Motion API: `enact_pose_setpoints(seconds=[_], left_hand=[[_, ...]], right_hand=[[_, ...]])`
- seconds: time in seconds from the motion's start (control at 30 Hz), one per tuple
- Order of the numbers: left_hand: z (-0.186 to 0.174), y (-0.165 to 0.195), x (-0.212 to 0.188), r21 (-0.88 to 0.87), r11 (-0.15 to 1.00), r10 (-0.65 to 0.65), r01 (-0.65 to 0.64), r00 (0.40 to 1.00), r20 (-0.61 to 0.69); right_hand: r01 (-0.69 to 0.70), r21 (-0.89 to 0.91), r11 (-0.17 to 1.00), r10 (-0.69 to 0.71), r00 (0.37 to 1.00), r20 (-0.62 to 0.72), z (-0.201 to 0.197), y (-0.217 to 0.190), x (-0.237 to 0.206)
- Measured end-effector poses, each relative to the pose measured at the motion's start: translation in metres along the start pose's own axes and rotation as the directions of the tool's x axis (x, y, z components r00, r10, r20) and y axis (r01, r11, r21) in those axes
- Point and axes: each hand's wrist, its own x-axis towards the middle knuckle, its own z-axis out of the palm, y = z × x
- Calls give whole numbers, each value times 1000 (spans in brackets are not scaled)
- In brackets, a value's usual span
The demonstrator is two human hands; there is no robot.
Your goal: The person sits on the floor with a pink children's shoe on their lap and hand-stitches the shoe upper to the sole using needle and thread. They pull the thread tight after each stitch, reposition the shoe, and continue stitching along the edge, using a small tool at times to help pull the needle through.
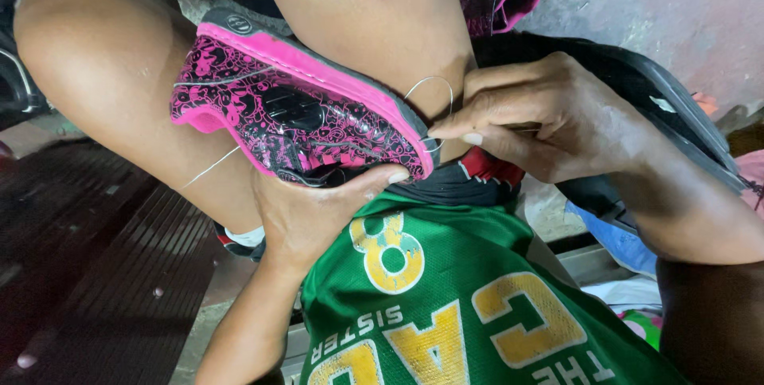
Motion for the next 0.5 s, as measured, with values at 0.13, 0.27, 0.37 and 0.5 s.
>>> enact_pose_setpoints(seconds=[0.13,0.27,0.37,0.5], left_hand=[[1,-3,-2,19,996,92,-92,996,-9],[2,-2,-3,0,999,51,-51,998,34],[4,0,-4,-48,999,0,2,999,39],[8,0,-6,3,999,-41,41,998,48]], right_hand=[[13,130,991,-21,998,67,0,10,1],[18,206,978,-33,997,71,5,19,2],[-7,221,975,-6,998,56,8,24,1],[49,212,976,-58,998,34,10,27,4]])
